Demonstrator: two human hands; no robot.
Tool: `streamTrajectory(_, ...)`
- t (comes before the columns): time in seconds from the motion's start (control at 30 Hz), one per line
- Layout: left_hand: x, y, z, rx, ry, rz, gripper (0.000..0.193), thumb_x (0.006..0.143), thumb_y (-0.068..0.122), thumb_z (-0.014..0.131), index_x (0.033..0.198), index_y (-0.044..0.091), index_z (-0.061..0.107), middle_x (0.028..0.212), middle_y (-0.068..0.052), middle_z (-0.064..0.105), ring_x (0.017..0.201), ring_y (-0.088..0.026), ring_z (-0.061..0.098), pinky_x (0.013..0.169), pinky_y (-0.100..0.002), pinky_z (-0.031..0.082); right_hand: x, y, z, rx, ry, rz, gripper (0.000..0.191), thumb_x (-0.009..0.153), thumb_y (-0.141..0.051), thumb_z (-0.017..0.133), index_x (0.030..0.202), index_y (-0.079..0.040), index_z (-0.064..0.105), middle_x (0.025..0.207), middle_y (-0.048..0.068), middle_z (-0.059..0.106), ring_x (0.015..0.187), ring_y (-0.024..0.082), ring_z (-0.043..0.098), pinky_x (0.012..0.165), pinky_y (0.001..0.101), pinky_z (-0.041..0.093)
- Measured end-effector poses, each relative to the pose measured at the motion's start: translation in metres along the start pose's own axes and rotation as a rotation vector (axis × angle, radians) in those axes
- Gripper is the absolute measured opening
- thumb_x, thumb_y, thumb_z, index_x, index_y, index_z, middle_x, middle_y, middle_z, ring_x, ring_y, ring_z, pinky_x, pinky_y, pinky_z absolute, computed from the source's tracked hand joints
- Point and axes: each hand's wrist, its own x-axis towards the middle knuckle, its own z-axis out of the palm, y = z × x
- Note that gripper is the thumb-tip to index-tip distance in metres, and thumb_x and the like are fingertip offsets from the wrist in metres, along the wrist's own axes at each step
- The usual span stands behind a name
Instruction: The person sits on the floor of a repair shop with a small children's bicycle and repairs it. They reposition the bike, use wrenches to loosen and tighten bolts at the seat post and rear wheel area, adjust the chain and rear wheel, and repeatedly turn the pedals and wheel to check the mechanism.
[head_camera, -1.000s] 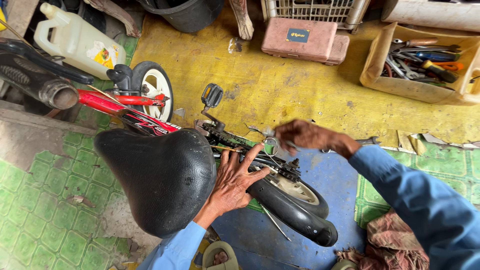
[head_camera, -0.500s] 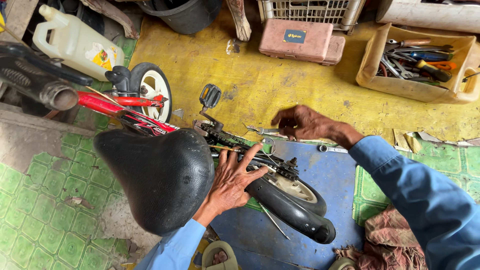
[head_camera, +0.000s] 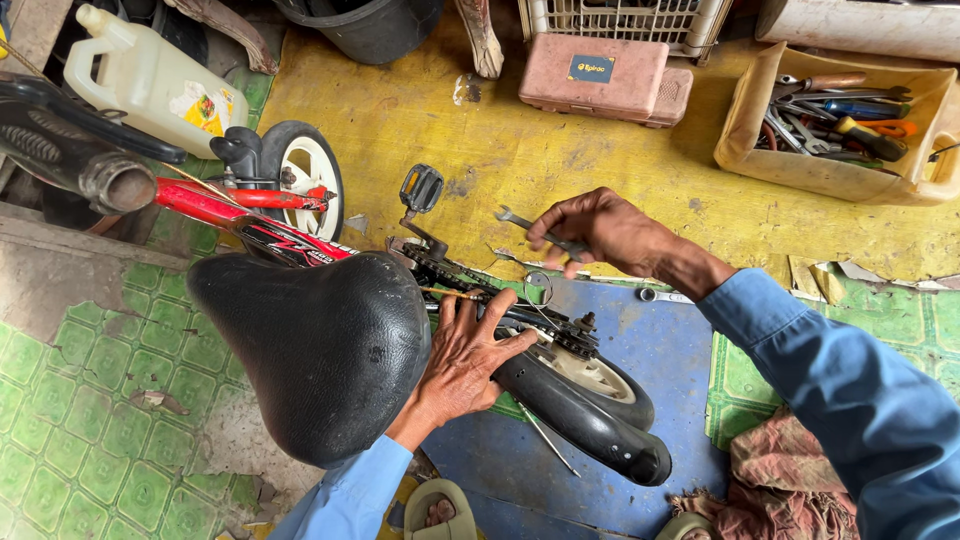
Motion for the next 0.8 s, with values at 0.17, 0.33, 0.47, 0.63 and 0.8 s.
streamTrajectory(0.17, 0.002, 0.001, -0.002, 0.014, 0.021, 0.008, 0.085, 0.044, 0.007, 0.080, 0.128, 0.023, 0.070, 0.148, -0.013, 0.033, 0.112, -0.041, 0.047, 0.107, -0.061, 0.029, -0.009, -0.005, 0.002, -0.004, -0.106, -0.133, 0.039, 0.086, 0.015, 0.056, 0.120, 0.005, 0.072, 0.115, 0.015, 0.075, 0.105, 0.021, 0.074, 0.079, 0.0350, 0.066)
streamTrajectory(0.33, 0.001, 0.002, -0.004, 0.027, 0.007, 0.014, 0.084, 0.046, 0.006, 0.080, 0.128, 0.022, 0.071, 0.156, -0.009, 0.031, 0.109, -0.039, 0.048, 0.106, -0.060, 0.030, -0.011, -0.002, 0.006, 0.039, -0.140, -0.190, 0.051, 0.081, 0.022, 0.055, 0.126, 0.003, 0.068, 0.121, 0.015, 0.073, 0.116, 0.023, 0.071, 0.084, 0.0392, 0.063)
streamTrajectory(0.47, 0.001, 0.002, -0.003, 0.020, 0.009, 0.013, 0.083, 0.044, 0.006, 0.080, 0.126, 0.021, 0.072, 0.154, -0.011, 0.030, 0.110, -0.041, 0.047, 0.104, -0.061, 0.030, -0.012, -0.005, 0.003, 0.113, -0.206, -0.211, 0.051, 0.082, 0.021, 0.053, 0.128, 0.003, 0.067, 0.125, 0.016, 0.072, 0.119, 0.024, 0.070, 0.088, 0.0404, 0.066)
streamTrajectory(0.63, 0.002, 0.001, -0.001, 0.010, 0.028, 0.010, 0.085, 0.044, 0.006, 0.080, 0.127, 0.021, 0.071, 0.149, -0.013, 0.032, 0.113, -0.042, 0.046, 0.104, -0.060, 0.030, -0.015, -0.009, 0.005, -0.008, -0.136, -0.202, 0.050, 0.083, 0.016, 0.063, 0.129, -0.004, 0.068, 0.121, 0.012, 0.075, 0.113, 0.022, 0.072, 0.087, 0.0363, 0.064)
streamTrajectory(0.8, 0.001, 0.000, 0.001, 0.017, 0.035, 0.013, 0.085, 0.044, 0.007, 0.081, 0.127, 0.022, 0.070, 0.144, -0.014, 0.033, 0.112, -0.042, 0.046, 0.105, -0.061, 0.030, -0.014, -0.006, 0.016, -0.380, 0.064, -0.277, 0.030, 0.088, -0.003, 0.072, 0.118, -0.005, 0.073, 0.102, 0.007, 0.080, 0.096, 0.017, 0.077, 0.077, 0.0327, 0.063)
